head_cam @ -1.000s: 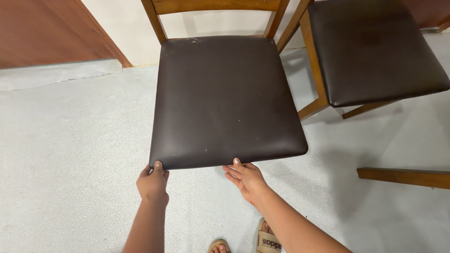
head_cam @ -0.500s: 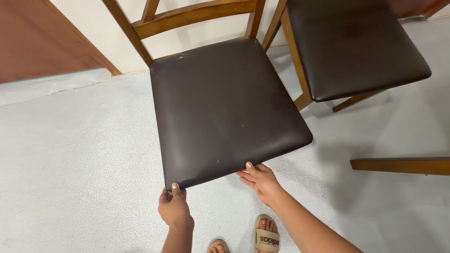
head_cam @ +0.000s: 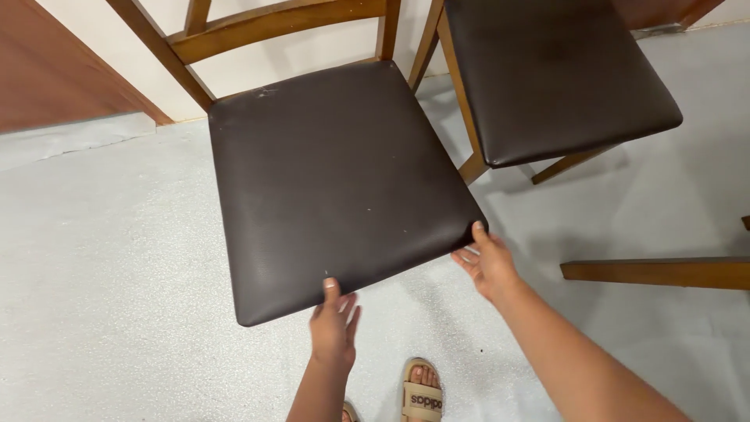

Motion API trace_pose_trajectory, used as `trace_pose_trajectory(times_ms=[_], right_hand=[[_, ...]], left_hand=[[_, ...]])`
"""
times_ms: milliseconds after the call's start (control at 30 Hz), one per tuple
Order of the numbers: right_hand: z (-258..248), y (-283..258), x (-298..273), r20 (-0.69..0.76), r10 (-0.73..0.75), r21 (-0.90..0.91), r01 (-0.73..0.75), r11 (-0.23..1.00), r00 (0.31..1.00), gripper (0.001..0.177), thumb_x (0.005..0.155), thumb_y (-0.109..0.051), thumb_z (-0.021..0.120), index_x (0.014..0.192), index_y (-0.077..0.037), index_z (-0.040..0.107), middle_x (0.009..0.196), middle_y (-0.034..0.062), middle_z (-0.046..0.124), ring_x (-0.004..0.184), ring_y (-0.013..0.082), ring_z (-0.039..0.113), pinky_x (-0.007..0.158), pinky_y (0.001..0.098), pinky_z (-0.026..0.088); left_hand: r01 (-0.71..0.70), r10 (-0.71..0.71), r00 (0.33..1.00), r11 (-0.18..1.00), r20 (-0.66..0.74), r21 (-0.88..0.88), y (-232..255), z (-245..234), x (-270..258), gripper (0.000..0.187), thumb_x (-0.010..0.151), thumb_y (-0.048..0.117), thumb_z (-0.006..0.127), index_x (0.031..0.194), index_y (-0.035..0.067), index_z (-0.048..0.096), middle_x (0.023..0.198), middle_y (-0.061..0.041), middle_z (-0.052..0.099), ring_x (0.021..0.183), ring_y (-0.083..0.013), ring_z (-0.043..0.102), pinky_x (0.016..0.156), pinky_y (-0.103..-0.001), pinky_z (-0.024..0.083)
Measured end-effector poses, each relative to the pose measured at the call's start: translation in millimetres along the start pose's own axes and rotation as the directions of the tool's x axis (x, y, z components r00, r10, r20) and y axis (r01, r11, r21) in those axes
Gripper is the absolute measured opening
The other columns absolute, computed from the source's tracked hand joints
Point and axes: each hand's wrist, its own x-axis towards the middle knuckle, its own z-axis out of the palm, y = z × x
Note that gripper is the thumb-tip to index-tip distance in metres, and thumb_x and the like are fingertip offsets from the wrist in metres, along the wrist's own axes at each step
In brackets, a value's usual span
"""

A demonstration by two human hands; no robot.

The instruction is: The recorder moves around a dining table, picking up chairs and tucking them neatly under the table.

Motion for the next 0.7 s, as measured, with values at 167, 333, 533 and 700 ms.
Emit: trace_pose_trajectory(times_ms=[167,333,533,700], right_hand=[[-15.2,-21.3,15.3,0.025,-0.045,-0.063,0.047,0.997,0.999,0.055,0.1,-0.034,0.055,0.142,0.002,0.048,0.134,0.0203,0.056,0.121,0.0361,0.06,0.108,0.0465,0.053],[-20.1,-26.8,21.3,0.075,-0.076,-0.138,0.086,0.987,0.994,0.05,0.099,-0.024,0.06,0.139,0.004,0.051,0.131,0.0192,0.062,0.119,0.0354,0.064,0.108,0.0459,0.053],[-15.7,-19.0,7.3,0.058,-0.06,-0.149,0.068,0.986,0.997,0.048,0.099,-0.022,0.059,0.139,0.005,0.05,0.131,0.0198,0.062,0.119,0.0346,0.066,0.107,0.0434,0.056],[-10.8,-0.3,-14.3,0.052,-0.052,-0.132,0.059,0.99,0.997,0.047,0.1,-0.021,0.059,0.137,0.006,0.052,0.128,0.0217,0.063,0.118,0.0346,0.066,0.106,0.0424,0.057]], left_hand=[[0.043,-0.048,0.998,0.994,0.049,0.098,-10.8,34.9,-8.8,0.063,0.097,0.04,0.058,0.14,-0.005,0.043,0.134,-0.017,0.058,0.13,-0.0258,0.061,0.11,-0.041,0.053],[-0.004,0.004,1.0,0.991,0.002,0.132,-12.5,37.3,-6.3,0.05,0.101,0.036,0.053,0.132,-0.002,0.052,0.128,-0.013,0.062,0.125,-0.0239,0.064,0.107,-0.041,0.054],[-0.062,0.07,0.997,0.975,-0.031,0.211,-8.7,31.6,-14.8,0.044,0.102,0.036,0.053,0.123,-0.002,0.057,0.118,-0.012,0.067,0.118,-0.0234,0.068,0.105,-0.042,0.056],[-0.099,0.104,0.995,0.966,-0.008,0.239,-4.6,8.0,-16.3,0.044,0.103,0.034,0.053,0.121,-0.005,0.058,0.115,-0.014,0.068,0.115,-0.0247,0.069,0.105,-0.041,0.056]])
